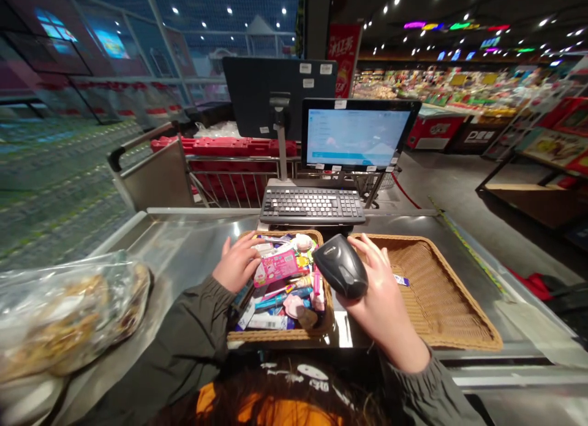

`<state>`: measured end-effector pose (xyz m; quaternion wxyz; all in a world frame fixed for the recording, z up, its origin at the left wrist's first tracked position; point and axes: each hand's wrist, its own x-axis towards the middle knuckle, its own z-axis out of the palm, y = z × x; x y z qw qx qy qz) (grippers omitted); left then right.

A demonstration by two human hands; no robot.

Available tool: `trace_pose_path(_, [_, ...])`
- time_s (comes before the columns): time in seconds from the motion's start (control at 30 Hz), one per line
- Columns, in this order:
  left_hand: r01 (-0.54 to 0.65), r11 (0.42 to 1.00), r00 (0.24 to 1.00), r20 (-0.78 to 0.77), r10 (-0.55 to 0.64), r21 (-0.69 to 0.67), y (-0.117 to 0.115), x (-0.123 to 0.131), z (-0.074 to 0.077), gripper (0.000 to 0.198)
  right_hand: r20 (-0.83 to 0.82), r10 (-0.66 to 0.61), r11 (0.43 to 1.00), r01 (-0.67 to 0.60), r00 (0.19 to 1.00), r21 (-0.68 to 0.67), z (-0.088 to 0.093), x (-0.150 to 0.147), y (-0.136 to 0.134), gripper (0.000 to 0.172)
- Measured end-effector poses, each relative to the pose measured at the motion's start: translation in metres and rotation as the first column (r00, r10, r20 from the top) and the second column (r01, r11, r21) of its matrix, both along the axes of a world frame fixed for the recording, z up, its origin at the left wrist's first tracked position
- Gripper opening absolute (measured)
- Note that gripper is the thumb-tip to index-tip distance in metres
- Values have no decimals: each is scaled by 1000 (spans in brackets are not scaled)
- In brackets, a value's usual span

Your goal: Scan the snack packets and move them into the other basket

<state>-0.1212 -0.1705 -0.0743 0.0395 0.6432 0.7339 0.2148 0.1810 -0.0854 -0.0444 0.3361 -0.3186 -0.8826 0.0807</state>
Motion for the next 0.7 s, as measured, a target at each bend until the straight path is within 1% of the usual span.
trace_pose_path(0.2, [13, 998, 999, 30, -12, -55, -22, -5, -20, 20, 0, 21, 1000, -21, 1000, -18, 1, -9, -6, 54])
trace_pose_path(0.33, [51, 991, 996, 73, -42, -123, -35, -4, -34, 17, 3, 25, 1000, -25, 1000, -16, -1, -13, -9, 54])
trace_pose_path(0.5, [100, 984, 993, 78, -89, -147, -46, 0, -53, 17, 4, 37, 999, -36, 999, -30, -4, -15, -9, 57])
trace_pose_path(0.6, [97, 981, 995, 39, -91, -168, -49, 3, -59, 15, 2, 37, 998, -37, 999, -53, -4, -16, -10, 58])
trace_pose_path(0.7, [62, 984, 997, -36, -68, -166, -52, 6, -58, 10, 4, 36, 997, -36, 999, -62, -5, -18, -11, 58])
